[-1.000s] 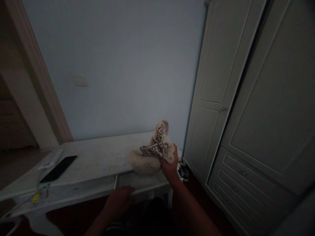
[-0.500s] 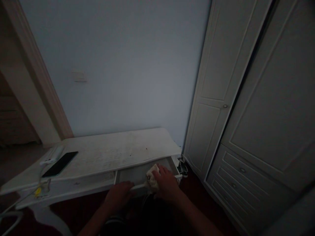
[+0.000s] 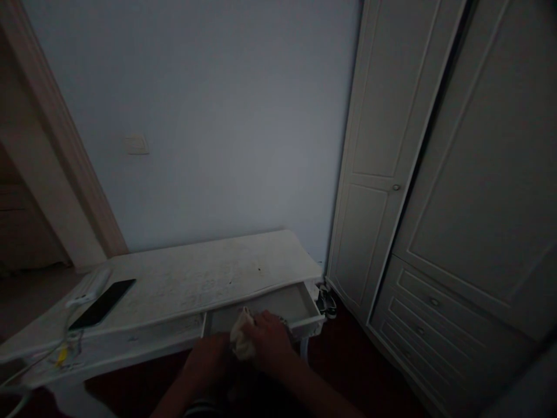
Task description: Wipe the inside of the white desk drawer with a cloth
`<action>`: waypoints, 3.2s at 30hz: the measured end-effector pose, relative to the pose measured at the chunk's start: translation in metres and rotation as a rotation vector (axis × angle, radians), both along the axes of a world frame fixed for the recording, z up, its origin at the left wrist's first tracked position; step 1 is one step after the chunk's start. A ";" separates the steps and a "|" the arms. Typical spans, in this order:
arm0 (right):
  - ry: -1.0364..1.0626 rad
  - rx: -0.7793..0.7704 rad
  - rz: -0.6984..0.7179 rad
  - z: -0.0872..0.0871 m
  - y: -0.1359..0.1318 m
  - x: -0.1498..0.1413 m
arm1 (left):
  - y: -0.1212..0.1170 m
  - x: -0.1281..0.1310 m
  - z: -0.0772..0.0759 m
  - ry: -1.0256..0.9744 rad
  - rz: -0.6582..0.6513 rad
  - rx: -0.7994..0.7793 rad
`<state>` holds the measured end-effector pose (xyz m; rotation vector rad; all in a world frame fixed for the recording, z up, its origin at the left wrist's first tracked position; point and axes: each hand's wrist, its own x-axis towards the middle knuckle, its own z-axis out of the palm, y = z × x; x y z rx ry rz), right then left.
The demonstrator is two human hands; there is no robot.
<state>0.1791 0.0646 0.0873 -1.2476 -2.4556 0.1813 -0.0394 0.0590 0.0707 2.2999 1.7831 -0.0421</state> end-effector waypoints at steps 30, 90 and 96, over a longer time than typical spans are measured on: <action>0.067 0.054 0.083 -0.003 -0.001 0.005 | 0.003 0.003 -0.006 0.003 0.002 0.022; -0.037 -0.066 -0.130 0.012 0.016 0.029 | 0.007 -0.001 -0.018 0.023 -0.017 0.049; -0.046 -0.117 -0.321 0.019 0.033 0.109 | 0.005 0.003 -0.009 0.051 0.002 0.015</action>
